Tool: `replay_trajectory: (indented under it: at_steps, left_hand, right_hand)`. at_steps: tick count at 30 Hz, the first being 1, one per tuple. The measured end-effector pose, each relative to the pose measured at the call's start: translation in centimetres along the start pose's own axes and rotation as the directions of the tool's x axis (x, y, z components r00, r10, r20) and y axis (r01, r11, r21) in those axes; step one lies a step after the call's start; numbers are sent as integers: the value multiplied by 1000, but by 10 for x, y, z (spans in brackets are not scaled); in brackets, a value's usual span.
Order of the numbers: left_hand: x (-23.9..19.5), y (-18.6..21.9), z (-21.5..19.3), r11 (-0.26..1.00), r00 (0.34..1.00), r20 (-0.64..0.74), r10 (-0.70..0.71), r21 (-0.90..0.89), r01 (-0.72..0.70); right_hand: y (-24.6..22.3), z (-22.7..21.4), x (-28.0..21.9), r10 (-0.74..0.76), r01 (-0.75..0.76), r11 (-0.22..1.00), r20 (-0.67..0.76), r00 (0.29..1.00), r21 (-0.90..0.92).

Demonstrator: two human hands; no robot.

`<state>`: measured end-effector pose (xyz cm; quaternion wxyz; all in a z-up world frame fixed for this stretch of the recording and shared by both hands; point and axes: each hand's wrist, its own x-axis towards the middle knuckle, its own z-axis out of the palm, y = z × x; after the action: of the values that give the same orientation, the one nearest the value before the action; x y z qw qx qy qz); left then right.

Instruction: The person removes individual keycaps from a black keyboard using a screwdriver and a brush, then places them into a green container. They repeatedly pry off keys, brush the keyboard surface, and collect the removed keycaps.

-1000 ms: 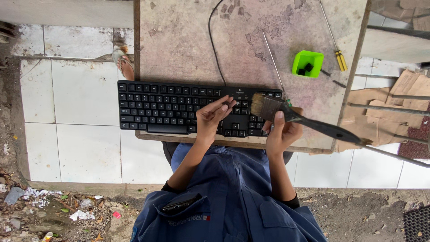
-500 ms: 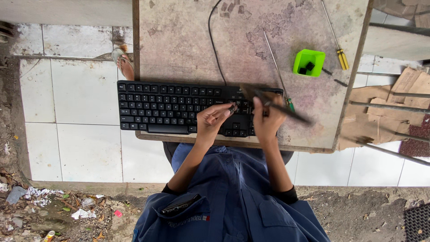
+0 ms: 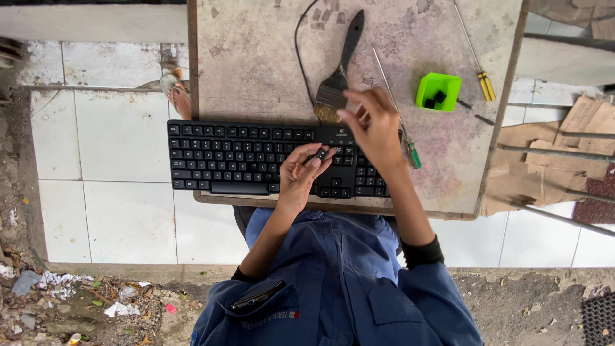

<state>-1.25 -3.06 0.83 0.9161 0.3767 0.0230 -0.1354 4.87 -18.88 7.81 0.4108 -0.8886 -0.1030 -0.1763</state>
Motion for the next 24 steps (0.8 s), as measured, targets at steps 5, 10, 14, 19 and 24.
replay_trajectory:
  at_steps: [5, 10, 14, 19, 24]
  left_hand:
    - [5, -28, -26, 999, 1000, -16, -3, -52, 3]
    - [0, -35, -14, 979, 998, -19, -54, -197, 49]
    - [-8, -40, -6, 944, 990, 46, -136, -297, 144]
    - [-9, -24, 13, 965, 976, 128, -175, -175, 196]
    - [5, -6, 12, 951, 987, 129, 97, 280, -130]
  right_hand:
    - [-40, -4, -23, -67, 49, 985, 103, 992, 165]
    - [-32, -1, -46, -186, 174, 974, 76, 980, 142]
    - [-26, -8, -57, -179, 175, 983, 60, 982, 63]
    - [-6, -26, -76, -129, 129, 991, 2, 992, 25]
    - [7, -64, -88, -14, 18, 988, 29, 999, -154]
